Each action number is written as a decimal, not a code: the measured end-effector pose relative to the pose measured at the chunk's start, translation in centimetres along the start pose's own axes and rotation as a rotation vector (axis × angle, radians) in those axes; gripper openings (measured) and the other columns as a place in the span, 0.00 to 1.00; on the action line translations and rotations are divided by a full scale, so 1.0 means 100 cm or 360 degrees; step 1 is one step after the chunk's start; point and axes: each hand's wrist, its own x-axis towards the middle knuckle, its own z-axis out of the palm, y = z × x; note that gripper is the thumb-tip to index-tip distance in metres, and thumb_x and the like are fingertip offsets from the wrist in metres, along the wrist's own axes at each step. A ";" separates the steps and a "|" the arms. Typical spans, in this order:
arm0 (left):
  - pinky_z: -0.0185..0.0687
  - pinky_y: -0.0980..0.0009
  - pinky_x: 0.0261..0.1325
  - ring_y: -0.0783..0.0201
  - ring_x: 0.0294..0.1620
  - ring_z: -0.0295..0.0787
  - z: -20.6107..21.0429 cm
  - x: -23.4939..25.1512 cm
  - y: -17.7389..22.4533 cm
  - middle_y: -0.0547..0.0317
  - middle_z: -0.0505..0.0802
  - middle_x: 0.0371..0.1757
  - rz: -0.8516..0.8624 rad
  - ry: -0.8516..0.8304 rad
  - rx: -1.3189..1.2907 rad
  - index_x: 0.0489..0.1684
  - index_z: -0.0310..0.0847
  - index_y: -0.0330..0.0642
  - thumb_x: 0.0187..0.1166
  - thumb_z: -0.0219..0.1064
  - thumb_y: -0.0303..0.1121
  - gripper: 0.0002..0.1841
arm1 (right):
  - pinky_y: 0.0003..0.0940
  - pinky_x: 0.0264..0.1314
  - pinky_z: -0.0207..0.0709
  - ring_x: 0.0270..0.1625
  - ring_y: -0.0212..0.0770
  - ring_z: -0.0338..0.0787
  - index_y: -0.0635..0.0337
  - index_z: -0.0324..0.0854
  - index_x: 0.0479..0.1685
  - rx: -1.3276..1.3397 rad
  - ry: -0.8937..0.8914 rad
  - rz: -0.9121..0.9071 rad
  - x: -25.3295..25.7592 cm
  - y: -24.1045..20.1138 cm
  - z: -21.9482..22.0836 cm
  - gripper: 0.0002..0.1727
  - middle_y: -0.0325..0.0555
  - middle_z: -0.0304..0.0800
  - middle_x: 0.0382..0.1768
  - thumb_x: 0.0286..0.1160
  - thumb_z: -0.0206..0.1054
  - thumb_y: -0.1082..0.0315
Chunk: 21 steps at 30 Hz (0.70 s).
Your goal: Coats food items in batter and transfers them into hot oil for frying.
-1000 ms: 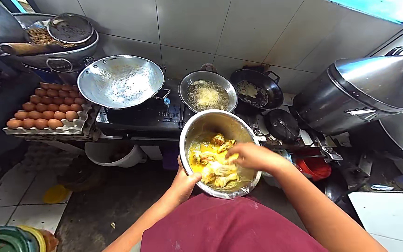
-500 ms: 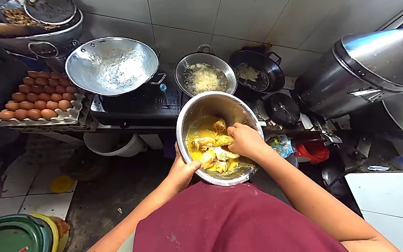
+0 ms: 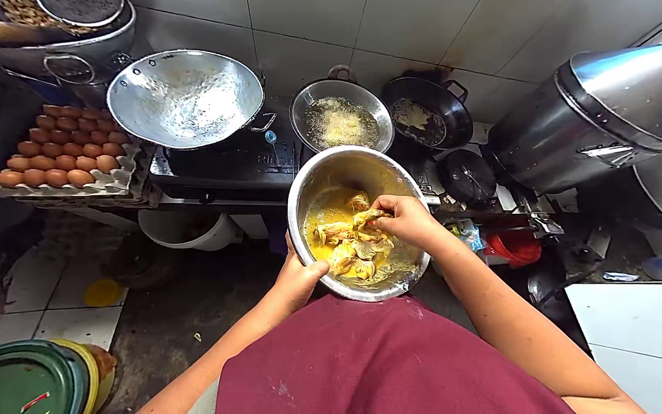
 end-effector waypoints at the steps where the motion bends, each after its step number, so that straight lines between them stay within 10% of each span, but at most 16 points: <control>1: 0.85 0.82 0.55 0.78 0.53 0.88 -0.001 0.000 0.000 0.52 0.84 0.61 0.0000 0.0000 0.0004 0.86 0.44 0.31 0.59 0.64 0.16 0.46 | 0.55 0.47 0.83 0.41 0.47 0.91 0.58 0.88 0.41 -0.0090 0.0117 -0.0079 -0.001 -0.003 0.004 0.03 0.49 0.92 0.35 0.73 0.75 0.72; 6: 0.85 0.81 0.55 0.77 0.53 0.89 -0.003 -0.001 -0.003 0.52 0.84 0.61 0.0005 0.0010 0.0007 0.87 0.43 0.32 0.59 0.65 0.18 0.47 | 0.58 0.57 0.86 0.53 0.54 0.92 0.59 0.90 0.48 -0.0490 0.0157 -0.0597 -0.011 -0.013 0.033 0.10 0.52 0.92 0.47 0.68 0.76 0.70; 11: 0.86 0.82 0.54 0.79 0.50 0.89 -0.004 -0.004 -0.003 0.55 0.86 0.57 0.0032 0.0055 -0.0062 0.82 0.49 0.30 0.60 0.63 0.15 0.42 | 0.54 0.60 0.84 0.50 0.46 0.94 0.56 0.88 0.58 -0.0341 -0.0266 -0.0249 -0.013 -0.019 0.021 0.13 0.47 0.95 0.48 0.84 0.66 0.62; 16: 0.86 0.81 0.55 0.77 0.52 0.89 -0.006 -0.005 -0.003 0.51 0.84 0.61 0.0065 0.0047 -0.0094 0.87 0.42 0.31 0.58 0.64 0.16 0.48 | 0.63 0.67 0.80 0.67 0.61 0.86 0.51 0.84 0.71 -0.0553 -0.0241 -0.0459 0.000 -0.027 0.046 0.27 0.58 0.86 0.65 0.70 0.78 0.58; 21: 0.87 0.80 0.55 0.76 0.52 0.90 -0.014 -0.008 -0.007 0.51 0.85 0.60 0.0089 0.0093 -0.0139 0.86 0.43 0.31 0.57 0.63 0.15 0.48 | 0.64 0.63 0.79 0.72 0.67 0.76 0.61 0.89 0.56 -0.0831 -0.0484 -0.0690 0.001 -0.051 0.076 0.19 0.59 0.79 0.71 0.67 0.79 0.62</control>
